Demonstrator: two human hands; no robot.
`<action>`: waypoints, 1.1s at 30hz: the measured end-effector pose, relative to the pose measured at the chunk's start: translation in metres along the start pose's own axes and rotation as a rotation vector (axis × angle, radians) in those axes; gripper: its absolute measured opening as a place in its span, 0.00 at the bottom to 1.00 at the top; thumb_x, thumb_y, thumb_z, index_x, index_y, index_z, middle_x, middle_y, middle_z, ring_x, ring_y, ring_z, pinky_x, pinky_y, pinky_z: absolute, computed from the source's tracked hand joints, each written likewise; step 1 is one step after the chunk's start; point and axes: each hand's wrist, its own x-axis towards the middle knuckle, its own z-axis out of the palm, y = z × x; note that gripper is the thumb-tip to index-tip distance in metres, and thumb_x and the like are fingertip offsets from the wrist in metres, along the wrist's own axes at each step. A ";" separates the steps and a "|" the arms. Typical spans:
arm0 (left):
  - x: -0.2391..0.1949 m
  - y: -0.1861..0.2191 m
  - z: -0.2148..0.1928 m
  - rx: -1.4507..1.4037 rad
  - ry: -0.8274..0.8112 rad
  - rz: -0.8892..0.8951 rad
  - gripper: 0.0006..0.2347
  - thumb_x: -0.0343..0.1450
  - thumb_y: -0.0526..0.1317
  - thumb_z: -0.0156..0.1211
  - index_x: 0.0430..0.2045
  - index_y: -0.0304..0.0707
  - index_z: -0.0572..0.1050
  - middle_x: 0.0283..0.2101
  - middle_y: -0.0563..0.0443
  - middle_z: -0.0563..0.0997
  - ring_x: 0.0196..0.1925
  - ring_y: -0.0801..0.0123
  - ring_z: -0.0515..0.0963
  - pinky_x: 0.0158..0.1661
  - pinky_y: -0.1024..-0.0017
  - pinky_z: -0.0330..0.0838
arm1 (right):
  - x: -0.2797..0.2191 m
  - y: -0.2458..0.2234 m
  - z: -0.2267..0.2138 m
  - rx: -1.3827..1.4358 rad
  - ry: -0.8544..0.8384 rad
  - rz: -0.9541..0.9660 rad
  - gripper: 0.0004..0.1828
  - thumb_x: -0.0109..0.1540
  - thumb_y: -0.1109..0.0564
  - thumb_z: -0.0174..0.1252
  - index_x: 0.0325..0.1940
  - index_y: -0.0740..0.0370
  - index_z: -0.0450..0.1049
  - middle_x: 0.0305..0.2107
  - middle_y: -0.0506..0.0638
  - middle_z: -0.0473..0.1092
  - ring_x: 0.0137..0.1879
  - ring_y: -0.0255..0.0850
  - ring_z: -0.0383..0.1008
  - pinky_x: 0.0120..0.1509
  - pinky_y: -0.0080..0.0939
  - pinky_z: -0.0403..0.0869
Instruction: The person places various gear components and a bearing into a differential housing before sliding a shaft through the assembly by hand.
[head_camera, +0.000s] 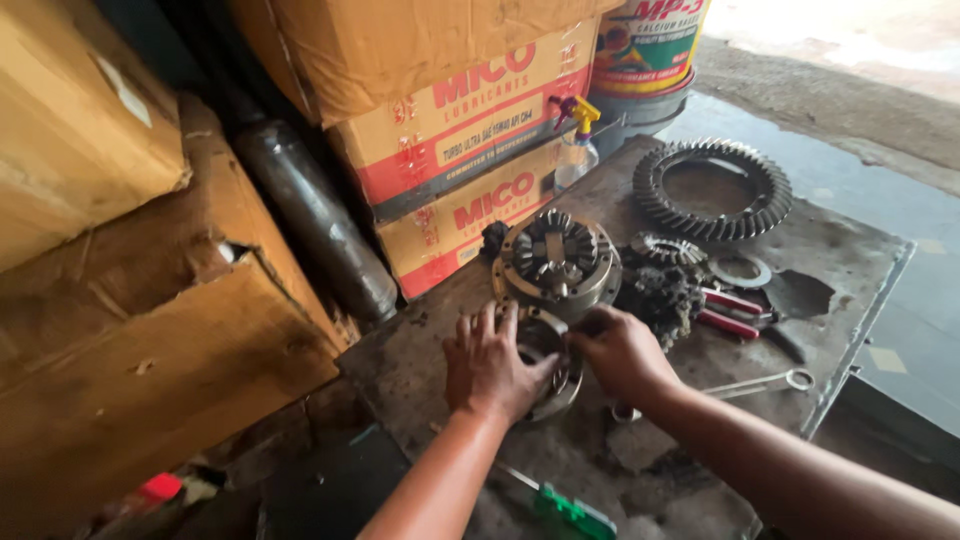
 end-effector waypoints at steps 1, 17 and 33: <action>-0.003 -0.001 0.004 -0.007 0.003 -0.025 0.41 0.58 0.67 0.68 0.64 0.49 0.65 0.67 0.50 0.65 0.72 0.47 0.56 0.65 0.38 0.51 | -0.005 0.004 0.002 -0.017 0.028 -0.094 0.15 0.58 0.49 0.64 0.44 0.60 0.81 0.34 0.56 0.81 0.38 0.48 0.83 0.45 0.47 0.78; 0.000 -0.008 0.014 -0.110 -0.012 0.032 0.45 0.56 0.64 0.74 0.66 0.46 0.63 0.71 0.43 0.60 0.74 0.37 0.48 0.66 0.34 0.45 | -0.002 -0.010 -0.004 -0.139 0.065 -0.160 0.15 0.55 0.47 0.66 0.41 0.58 0.82 0.33 0.56 0.81 0.38 0.50 0.82 0.46 0.49 0.77; -0.004 0.000 -0.019 0.011 -0.109 0.058 0.44 0.57 0.69 0.67 0.68 0.52 0.62 0.70 0.50 0.60 0.73 0.47 0.53 0.66 0.41 0.50 | 0.036 -0.014 0.008 -0.147 0.076 -0.290 0.15 0.54 0.50 0.66 0.44 0.54 0.82 0.36 0.51 0.81 0.42 0.45 0.82 0.50 0.44 0.76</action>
